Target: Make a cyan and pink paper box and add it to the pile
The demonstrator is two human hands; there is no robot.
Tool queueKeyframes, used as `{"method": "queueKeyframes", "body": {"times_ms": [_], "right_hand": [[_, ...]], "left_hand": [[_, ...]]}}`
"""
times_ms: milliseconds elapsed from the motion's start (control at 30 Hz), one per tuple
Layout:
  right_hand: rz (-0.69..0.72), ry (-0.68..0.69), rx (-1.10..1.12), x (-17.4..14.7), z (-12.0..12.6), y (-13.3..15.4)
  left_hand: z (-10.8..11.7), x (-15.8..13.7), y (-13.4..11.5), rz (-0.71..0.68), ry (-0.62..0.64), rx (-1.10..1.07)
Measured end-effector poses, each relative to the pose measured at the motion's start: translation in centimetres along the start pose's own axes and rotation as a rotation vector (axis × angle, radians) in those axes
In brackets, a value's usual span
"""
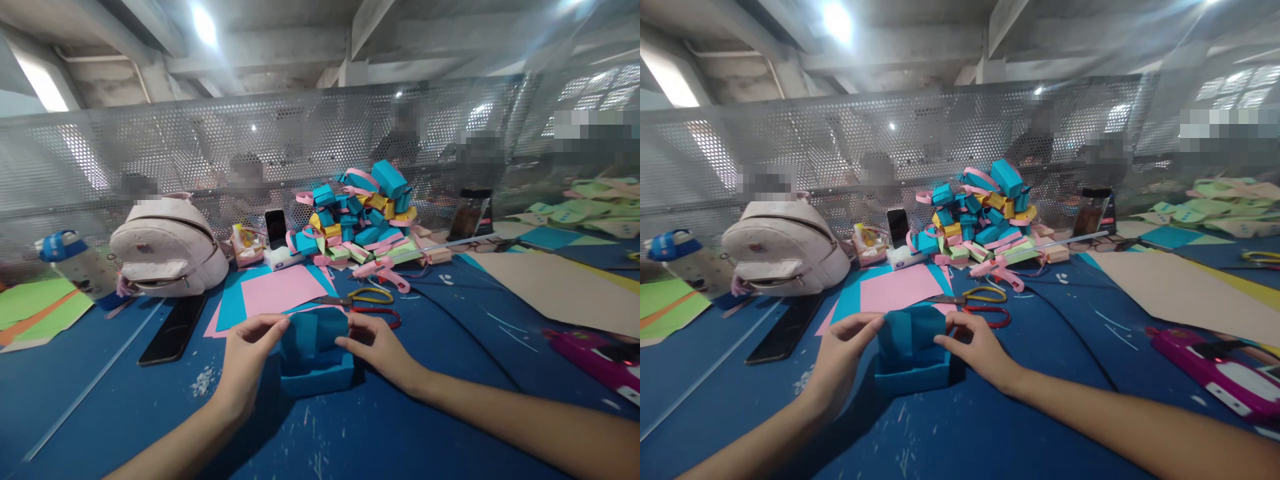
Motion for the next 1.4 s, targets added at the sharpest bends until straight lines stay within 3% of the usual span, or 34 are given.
{"method": "queueKeyframes", "body": {"times_ms": [433,967,1400], "right_hand": [[-0.003,0.014,-0.013,0.0,-0.1,0.2],[0.036,0.206,0.101,-0.3,-1.0,1.3],[0.026,0.247,0.094,-0.5,-1.3,1.2]], "left_hand": [[-0.1,-0.1,0.0,-0.004,0.038,0.002],[0.0,0.0,-0.3,-0.019,0.018,0.029],[-0.8,-0.6,-1.1,-0.012,0.125,-0.007]]}}
Point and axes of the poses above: each hand's wrist, its own x-axis towards the middle knuckle, its own z-axis out of the back of the hand, y = z × x, the point moved 5 cm from there along x, towards the middle knuckle, and after that the axes turned 3 degrees about -x, right-handed, at the moved point
